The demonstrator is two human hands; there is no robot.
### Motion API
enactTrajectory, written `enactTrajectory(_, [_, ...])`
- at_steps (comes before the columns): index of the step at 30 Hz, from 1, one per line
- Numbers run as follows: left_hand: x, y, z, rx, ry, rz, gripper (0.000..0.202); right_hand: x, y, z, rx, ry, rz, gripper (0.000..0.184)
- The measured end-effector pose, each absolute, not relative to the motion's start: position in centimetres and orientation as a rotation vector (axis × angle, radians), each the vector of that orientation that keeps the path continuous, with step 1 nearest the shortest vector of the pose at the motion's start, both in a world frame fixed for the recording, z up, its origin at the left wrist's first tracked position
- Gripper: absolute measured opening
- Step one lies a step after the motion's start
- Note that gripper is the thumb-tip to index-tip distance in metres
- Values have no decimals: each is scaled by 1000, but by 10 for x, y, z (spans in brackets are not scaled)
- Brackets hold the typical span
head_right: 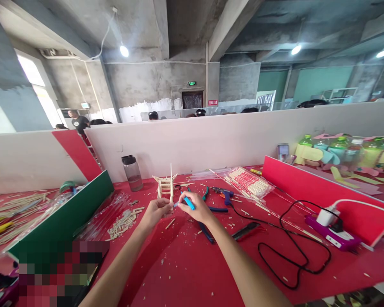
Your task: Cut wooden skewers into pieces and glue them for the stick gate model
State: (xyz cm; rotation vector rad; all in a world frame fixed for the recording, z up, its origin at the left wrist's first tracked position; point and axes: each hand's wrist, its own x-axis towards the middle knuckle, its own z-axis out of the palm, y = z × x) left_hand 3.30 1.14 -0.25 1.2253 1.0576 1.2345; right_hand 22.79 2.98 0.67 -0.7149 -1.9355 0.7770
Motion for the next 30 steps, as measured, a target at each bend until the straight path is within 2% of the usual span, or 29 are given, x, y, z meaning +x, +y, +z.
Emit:
enactTrajectory(24, [34, 10, 1, 1187, 1063, 1250, 46, 225, 38, -3, -709, -1792, 967, 14])
enactTrajectory(27, [32, 11, 2, 1182, 1069, 1268, 47, 226, 36, 1, -716, -1697, 1082, 19])
enactTrajectory(30, [28, 13, 3, 1181, 1092, 1303, 48, 227, 37, 4, -706, -1489, 1281, 32])
